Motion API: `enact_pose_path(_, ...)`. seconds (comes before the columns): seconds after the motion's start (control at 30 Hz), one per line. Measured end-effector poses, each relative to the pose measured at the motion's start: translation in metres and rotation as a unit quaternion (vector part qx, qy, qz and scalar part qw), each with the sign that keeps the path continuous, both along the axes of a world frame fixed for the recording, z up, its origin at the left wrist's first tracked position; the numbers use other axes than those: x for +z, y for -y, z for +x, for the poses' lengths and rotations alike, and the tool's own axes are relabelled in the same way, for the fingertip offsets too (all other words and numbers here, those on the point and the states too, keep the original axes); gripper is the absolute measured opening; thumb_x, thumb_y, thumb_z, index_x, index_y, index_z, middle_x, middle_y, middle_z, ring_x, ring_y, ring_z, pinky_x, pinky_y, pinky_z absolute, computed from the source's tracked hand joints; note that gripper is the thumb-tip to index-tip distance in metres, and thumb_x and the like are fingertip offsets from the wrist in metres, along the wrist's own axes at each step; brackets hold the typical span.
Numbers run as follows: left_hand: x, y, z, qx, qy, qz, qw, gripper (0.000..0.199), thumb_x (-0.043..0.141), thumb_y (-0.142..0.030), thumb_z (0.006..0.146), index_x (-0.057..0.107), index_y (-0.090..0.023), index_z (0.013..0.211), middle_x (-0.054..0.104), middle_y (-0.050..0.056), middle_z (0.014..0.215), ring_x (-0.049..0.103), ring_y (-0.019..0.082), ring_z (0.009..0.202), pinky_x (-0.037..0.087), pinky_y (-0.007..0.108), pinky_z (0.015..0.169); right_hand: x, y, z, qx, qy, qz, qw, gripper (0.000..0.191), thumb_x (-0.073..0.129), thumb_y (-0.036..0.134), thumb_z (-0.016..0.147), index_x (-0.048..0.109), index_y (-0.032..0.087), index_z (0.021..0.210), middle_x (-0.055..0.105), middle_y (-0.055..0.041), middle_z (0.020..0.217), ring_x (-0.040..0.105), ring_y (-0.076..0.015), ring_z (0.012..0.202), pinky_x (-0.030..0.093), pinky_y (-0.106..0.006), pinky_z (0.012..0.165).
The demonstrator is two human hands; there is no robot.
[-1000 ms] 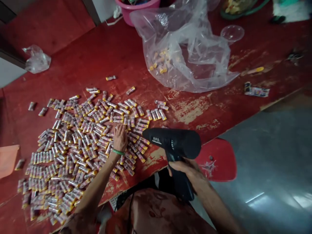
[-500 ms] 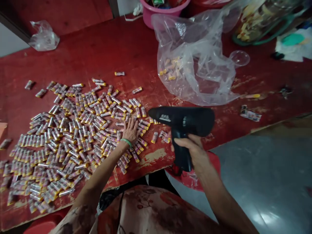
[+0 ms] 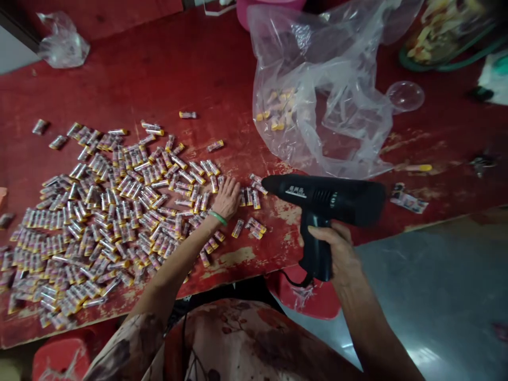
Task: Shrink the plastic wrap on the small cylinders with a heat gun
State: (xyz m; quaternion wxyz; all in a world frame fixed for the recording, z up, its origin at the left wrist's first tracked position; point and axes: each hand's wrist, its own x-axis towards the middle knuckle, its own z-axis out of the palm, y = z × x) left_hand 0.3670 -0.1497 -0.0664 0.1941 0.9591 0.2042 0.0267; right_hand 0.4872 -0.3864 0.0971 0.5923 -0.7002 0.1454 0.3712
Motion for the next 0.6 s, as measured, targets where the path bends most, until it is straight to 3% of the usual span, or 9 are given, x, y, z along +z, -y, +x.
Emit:
enact_pose_path(0.13,-0.009,0.015,0.054,0.016,-0.009,-0.001,1.0,0.044,0.046,-0.031,0.101,0.054,-0.008,0.137,0.047,0.021,0.151,0.033,0.033,0.148,0.023,0.059,0.123,-0.003,0.003,0.001,-0.037,-0.025,0.007,0.999,0.029,0.086,0.029,0.051,0.066,0.022,0.071,0.065,0.0025,0.054,0.058,-0.0171,0.041,0.048,-0.027,0.037)
enact_pose_path(0.2,-0.014,0.024,0.066,0.039,-0.015,0.0,0.999,0.041,0.049,-0.034,0.1,0.058,-0.012,0.133,0.051,0.02,0.148,0.037,0.035,0.146,0.023,0.064,0.122,-0.006,0.006,0.009,-0.09,-0.003,-0.018,0.996,0.038,0.088,0.026,0.045,0.065,0.024,0.076,0.066,0.0048,0.056,0.06,-0.0175,0.042,0.049,-0.027,0.037)
enact_pose_path(0.27,-0.017,0.03,0.07,0.057,-0.011,-0.001,0.998,0.034,0.052,-0.035,0.099,0.065,-0.016,0.124,0.061,0.016,0.139,0.042,0.034,0.143,0.024,0.066,0.121,-0.007,0.004,0.019,-0.093,-0.005,-0.025,0.995,0.043,0.089,0.027,0.044,0.065,0.024,0.079,0.067,0.0048,0.056,0.06,-0.0188,0.041,0.048,-0.028,0.036)
enact_pose_path(0.33,-0.018,0.033,0.067,0.069,0.001,-0.002,0.998,0.025,0.055,-0.034,0.098,0.071,-0.02,0.11,0.069,0.013,0.127,0.049,0.032,0.138,0.025,0.065,0.12,-0.006,-0.008,0.03,-0.041,-0.024,-0.002,0.999,0.036,0.087,0.031,0.048,0.066,0.023,0.075,0.066,0.0026,0.054,0.058,-0.0192,0.038,0.047,-0.029,0.034)
enact_pose_path(0.43,-0.015,0.027,0.056,0.076,0.03,0.005,0.997,0.021,0.055,-0.033,0.098,0.073,-0.021,0.093,0.072,0.01,0.116,0.058,0.028,0.127,0.031,0.06,0.119,-0.001,-0.046,0.043,0.056,-0.023,0.057,0.997,0.024,0.082,0.034,0.058,0.068,0.02,0.072,0.064,0.0002,0.052,0.055,-0.0174,0.038,0.046,-0.029,0.036)
enact_pose_path(0.6,0.001,-0.006,0.027,0.13,0.072,0.059,0.987,0.026,0.046,-0.027,0.1,0.071,-0.02,0.096,0.073,0.009,0.114,0.061,0.025,0.122,0.035,0.053,0.117,-0.002,-0.133,0.059,0.172,0.002,0.16,0.972,0.032,0.074,0.039,0.064,0.074,0.015,0.085,0.064,-0.0011,0.056,0.056,-0.0148,0.045,0.042,-0.023,0.038)
